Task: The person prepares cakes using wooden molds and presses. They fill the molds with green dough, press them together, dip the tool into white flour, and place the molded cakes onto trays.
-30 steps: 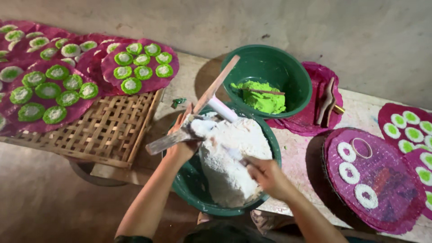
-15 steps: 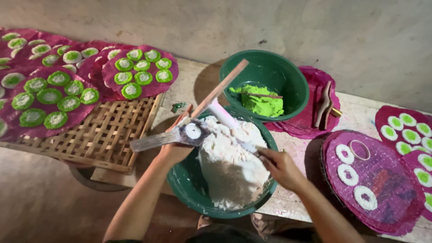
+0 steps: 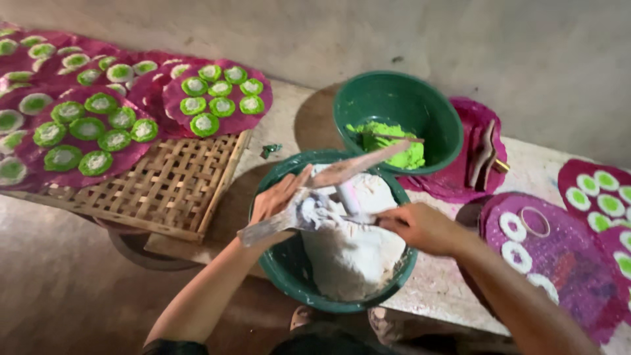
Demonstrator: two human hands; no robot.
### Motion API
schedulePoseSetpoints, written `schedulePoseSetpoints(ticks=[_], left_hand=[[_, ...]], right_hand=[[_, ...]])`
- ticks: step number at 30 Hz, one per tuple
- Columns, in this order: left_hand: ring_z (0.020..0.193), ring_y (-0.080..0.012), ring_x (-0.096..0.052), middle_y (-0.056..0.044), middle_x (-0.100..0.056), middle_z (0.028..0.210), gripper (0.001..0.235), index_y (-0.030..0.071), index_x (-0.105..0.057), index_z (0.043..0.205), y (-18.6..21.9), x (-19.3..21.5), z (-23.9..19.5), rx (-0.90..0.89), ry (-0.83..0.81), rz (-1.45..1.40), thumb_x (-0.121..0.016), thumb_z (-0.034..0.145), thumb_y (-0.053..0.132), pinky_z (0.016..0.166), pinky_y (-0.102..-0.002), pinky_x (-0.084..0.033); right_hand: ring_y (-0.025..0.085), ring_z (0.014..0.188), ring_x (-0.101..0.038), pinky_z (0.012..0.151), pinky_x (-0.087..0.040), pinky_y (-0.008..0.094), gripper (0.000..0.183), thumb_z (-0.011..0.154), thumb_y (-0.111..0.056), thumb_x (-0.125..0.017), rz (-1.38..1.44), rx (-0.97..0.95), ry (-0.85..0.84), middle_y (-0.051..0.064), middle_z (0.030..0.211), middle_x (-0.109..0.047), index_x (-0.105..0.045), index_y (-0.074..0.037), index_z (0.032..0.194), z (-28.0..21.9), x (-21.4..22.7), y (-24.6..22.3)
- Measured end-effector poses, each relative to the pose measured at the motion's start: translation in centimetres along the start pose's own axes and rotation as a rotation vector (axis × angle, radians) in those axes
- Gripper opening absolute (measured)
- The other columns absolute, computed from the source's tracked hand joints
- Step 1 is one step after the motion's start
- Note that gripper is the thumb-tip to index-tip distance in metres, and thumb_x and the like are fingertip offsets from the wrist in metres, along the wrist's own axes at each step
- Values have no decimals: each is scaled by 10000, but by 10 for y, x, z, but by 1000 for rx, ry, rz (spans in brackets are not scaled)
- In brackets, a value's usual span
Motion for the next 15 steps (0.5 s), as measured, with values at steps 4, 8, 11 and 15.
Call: schedulePoseSetpoints(ticks=[4, 8, 11, 15], left_hand=[[1128, -307, -647, -150, -609, 1392, 766, 134, -485, 1504, 19, -31, 1, 98, -133, -144, -727, 810, 346, 889, -388, -523], [1113, -193, -679, -74, -678, 1299, 664, 124, -497, 1450, 11, -43, -1, 293, -299, -433, -714, 857, 328, 959, -313, -543], [1111, -170, -674, -46, -686, 1283, 734, 152, -497, 1436, -8, -34, -18, 450, -406, -355, -803, 810, 383, 969, -305, -536], [1213, -272, -631, -133, -635, 1367, 588, 115, -603, 1393, -7, -7, -12, 55, -74, -270, -761, 851, 281, 988, -373, -500]], right_hand=[[336, 812, -721, 669, -544, 466, 268, 959, -227, -553, -463, 49, -49, 137, 869, -733, -715, -166, 1164, 14, -15, -61], [292, 737, -707, 578, -560, 406, 204, 869, -145, -593, -837, 582, 197, 107, 845, -663, -674, -61, 1037, -5, -35, -115], [257, 741, -705, 568, -563, 388, 155, 902, -109, -586, -811, 423, 60, 95, 890, -641, -649, -48, 1030, -18, -13, -110], [258, 721, -723, 531, -563, 391, 247, 826, -98, -605, -743, 200, 25, 65, 909, -662, -646, -105, 1069, -40, 36, -101]])
Point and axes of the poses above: each hand's wrist, its own z-axis towards the middle knuckle, its own x-axis out of the back of the hand, y = z × x, the point moved 5 cm from there along z, towards the middle knuckle
